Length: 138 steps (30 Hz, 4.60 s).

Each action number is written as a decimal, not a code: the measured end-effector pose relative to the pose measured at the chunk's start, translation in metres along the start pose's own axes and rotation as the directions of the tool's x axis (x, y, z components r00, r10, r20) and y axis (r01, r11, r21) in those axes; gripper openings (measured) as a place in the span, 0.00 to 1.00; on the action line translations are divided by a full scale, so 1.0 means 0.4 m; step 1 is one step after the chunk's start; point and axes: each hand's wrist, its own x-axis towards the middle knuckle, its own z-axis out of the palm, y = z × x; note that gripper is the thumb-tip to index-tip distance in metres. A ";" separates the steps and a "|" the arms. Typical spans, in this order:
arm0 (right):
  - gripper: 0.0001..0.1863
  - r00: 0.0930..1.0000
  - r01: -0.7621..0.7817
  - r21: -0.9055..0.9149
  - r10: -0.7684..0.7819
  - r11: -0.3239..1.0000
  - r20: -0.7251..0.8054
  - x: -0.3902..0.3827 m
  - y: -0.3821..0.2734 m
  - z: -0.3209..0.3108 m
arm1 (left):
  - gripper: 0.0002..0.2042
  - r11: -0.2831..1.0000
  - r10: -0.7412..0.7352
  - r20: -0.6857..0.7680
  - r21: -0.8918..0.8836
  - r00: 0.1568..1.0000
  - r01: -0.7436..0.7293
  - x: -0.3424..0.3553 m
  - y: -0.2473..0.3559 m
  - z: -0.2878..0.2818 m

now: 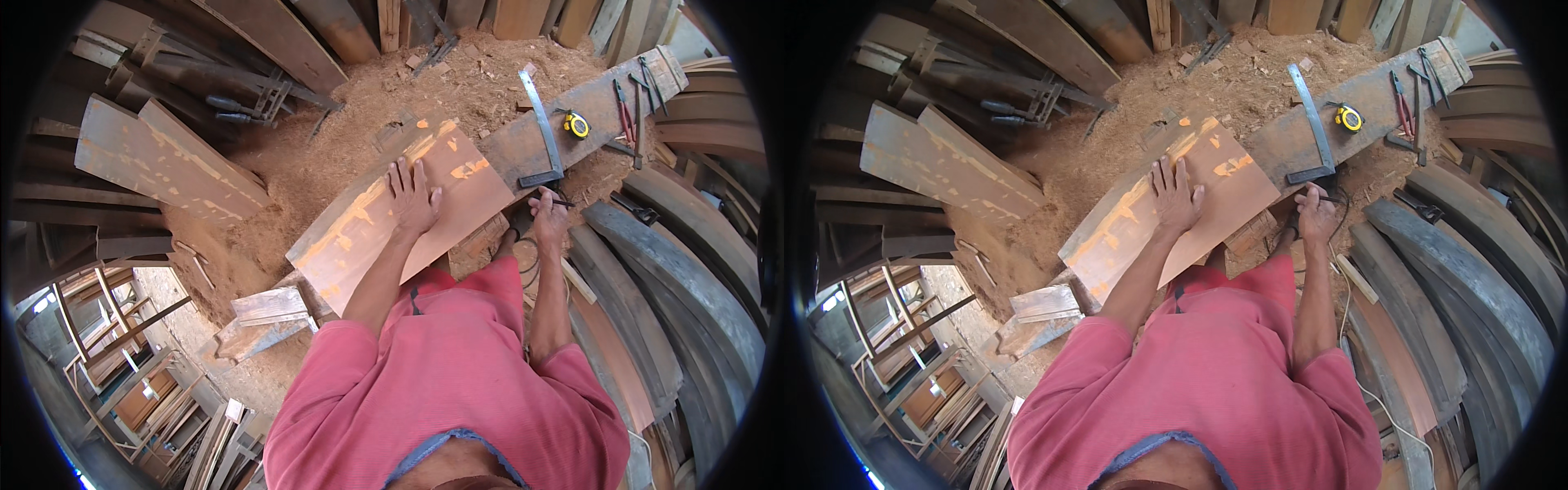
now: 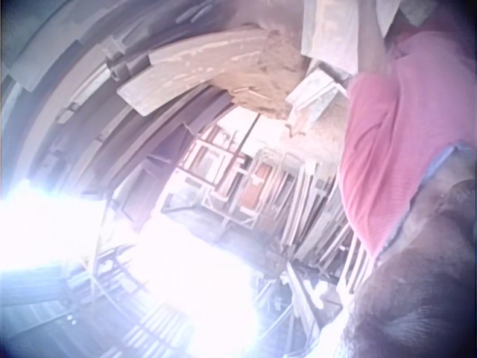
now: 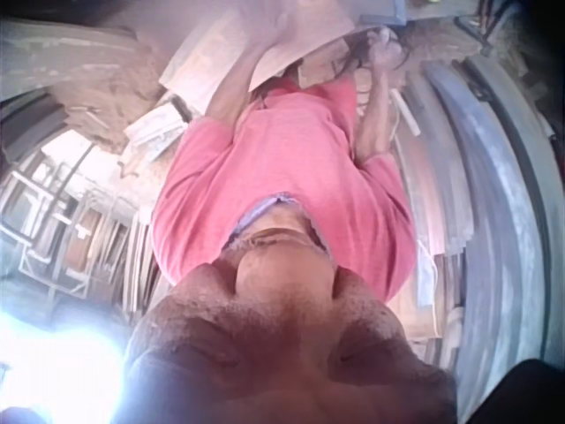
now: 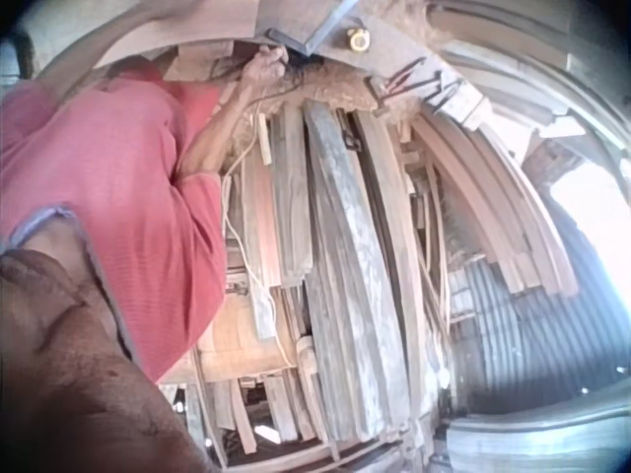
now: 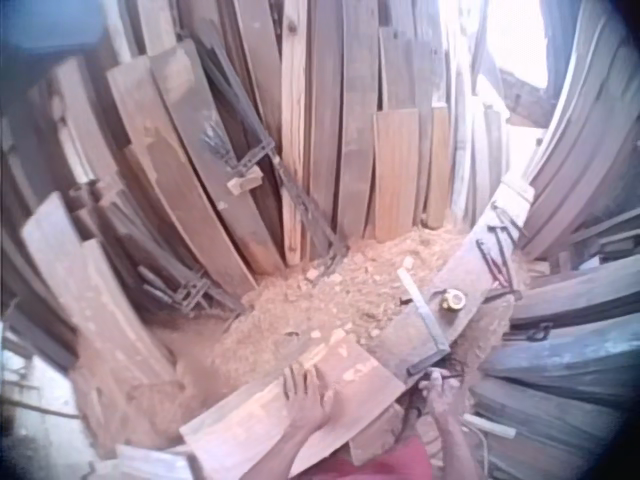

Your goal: The person marks a line on a wooden board using a square and a pencil, then cuts the board with a circular saw. They subsequently measure the board with a tape measure and mark another line.

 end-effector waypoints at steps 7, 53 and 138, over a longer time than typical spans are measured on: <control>0.16 0.921 0.371 -0.276 -0.313 0.886 0.233 0.051 0.073 0.037 | 0.45 0.992 0.125 0.153 -0.050 0.980 -0.118 -0.299 -0.016 -0.072; 0.25 0.701 0.070 0.799 -0.599 0.597 0.386 -0.439 -0.623 0.070 | 0.25 0.408 -0.419 -0.209 -0.913 0.884 -0.022 -0.150 -0.485 -0.592; 0.45 0.905 0.390 -0.893 -0.270 0.225 0.328 0.555 -0.199 -0.105 | 0.43 0.852 -0.498 -0.118 0.115 0.859 0.510 -0.226 -0.053 0.008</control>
